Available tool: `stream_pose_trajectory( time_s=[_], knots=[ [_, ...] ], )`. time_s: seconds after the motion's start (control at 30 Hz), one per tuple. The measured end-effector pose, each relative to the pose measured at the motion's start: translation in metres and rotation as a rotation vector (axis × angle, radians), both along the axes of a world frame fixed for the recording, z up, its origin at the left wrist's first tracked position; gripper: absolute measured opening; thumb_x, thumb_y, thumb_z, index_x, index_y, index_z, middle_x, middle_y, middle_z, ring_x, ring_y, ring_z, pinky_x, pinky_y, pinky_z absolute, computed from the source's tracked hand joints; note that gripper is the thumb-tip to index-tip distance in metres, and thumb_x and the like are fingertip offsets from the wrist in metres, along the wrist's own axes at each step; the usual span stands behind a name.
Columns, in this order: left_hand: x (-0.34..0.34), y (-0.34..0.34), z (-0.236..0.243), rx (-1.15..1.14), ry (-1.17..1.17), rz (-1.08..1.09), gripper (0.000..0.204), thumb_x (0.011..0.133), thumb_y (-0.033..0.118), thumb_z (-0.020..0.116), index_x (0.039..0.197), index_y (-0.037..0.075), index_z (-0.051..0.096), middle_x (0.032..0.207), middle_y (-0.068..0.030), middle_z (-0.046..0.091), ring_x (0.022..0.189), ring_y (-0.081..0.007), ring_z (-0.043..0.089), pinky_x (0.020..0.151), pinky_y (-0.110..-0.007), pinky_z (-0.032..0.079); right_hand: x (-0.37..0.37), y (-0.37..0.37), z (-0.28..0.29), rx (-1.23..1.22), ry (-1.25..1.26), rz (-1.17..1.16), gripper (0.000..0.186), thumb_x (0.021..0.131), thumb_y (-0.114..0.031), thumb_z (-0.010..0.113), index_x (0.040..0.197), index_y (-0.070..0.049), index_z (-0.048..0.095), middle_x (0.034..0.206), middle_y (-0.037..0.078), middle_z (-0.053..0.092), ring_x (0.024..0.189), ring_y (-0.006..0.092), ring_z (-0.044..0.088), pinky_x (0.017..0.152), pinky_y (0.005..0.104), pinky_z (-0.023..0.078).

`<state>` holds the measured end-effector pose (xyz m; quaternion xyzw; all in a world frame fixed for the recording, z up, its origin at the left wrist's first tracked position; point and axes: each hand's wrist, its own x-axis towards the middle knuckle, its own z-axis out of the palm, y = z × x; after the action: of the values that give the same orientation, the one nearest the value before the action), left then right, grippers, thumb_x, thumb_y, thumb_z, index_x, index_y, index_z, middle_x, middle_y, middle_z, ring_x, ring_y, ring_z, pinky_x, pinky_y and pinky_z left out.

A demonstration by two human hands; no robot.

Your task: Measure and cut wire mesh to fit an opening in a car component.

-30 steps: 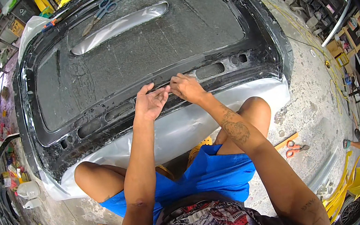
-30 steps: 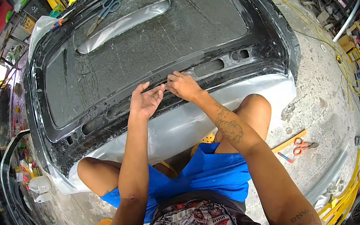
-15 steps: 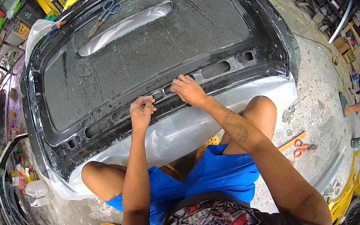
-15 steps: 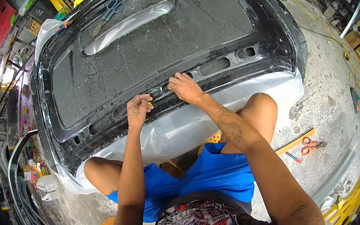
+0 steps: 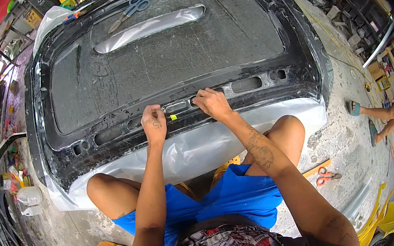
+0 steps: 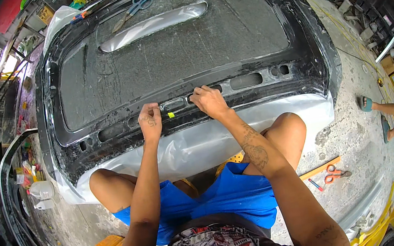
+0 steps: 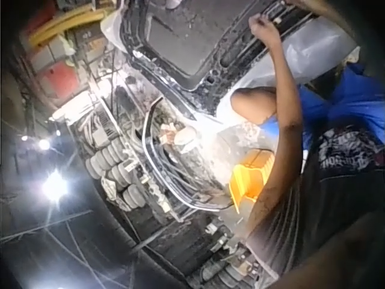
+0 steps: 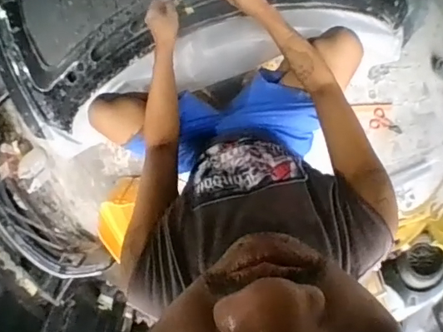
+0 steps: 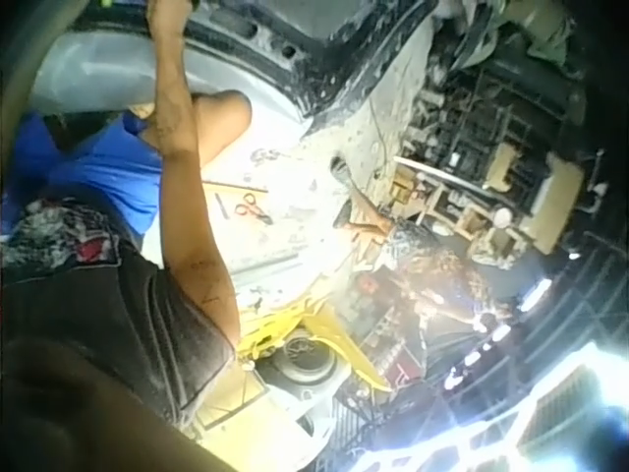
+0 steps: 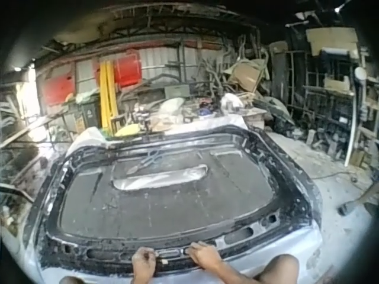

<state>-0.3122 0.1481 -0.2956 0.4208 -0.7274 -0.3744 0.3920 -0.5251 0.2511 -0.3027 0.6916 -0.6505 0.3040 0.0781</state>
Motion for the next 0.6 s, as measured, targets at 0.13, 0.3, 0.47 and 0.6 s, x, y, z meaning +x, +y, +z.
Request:
stream_pose_trajectory(
  time_s=[0.13, 0.3, 0.47, 0.6],
  knots=[
    [0.002, -0.001, 0.004, -0.179, -0.006, 0.066, 0.009, 0.09, 0.006, 0.057, 0.092, -0.002, 0.06, 0.075, -0.0138, 0.065, 0.066, -0.0211, 0.064, 0.064, -0.033, 0.051, 0.0, 0.003, 0.004, 0.104, 0.049, -0.041, 0.008, 0.086, -0.017, 0.065, 0.087, -0.011, 0.07, 0.084, 0.004, 0.064, 0.082, 0.0245, 0.064, 0.067, 0.0381, 0.053],
    [0.031, -0.013, 0.008, -0.078, -0.038, 0.028, 0.01, 0.093, 0.01, 0.06, 0.094, 0.0, 0.06, 0.08, -0.0082, 0.065, 0.07, -0.0137, 0.061, 0.065, -0.029, 0.049, -0.004, 0.013, 0.038, 0.128, -0.358, -0.02, 0.017, 0.088, -0.021, 0.065, 0.092, -0.007, 0.073, 0.094, 0.012, 0.071, 0.086, 0.0308, 0.069, 0.076, 0.0425, 0.053],
    [0.03, -0.009, 0.002, 0.008, 0.007, -0.065, 0.007, 0.092, 0.008, 0.059, 0.093, 0.001, 0.062, 0.08, -0.0043, 0.065, 0.069, -0.0093, 0.058, 0.063, -0.024, 0.046, -0.12, 0.08, 0.05, 0.323, -0.532, -0.646, 0.021, 0.091, -0.02, 0.063, 0.094, -0.001, 0.072, 0.082, 0.021, 0.069, 0.073, 0.0308, 0.07, 0.068, 0.039, 0.055],
    [0.023, -0.007, -0.009, -0.015, 0.042, -0.087, 0.007, 0.093, 0.007, 0.059, 0.092, 0.001, 0.063, 0.079, -0.0036, 0.064, 0.067, -0.009, 0.057, 0.062, -0.024, 0.045, -0.136, 0.074, 0.041, 0.794, -0.239, -0.678, 0.03, 0.095, -0.024, 0.056, 0.101, 0.001, 0.07, 0.07, 0.019, 0.068, 0.056, 0.0306, 0.067, 0.059, 0.0404, 0.057]
  ],
)
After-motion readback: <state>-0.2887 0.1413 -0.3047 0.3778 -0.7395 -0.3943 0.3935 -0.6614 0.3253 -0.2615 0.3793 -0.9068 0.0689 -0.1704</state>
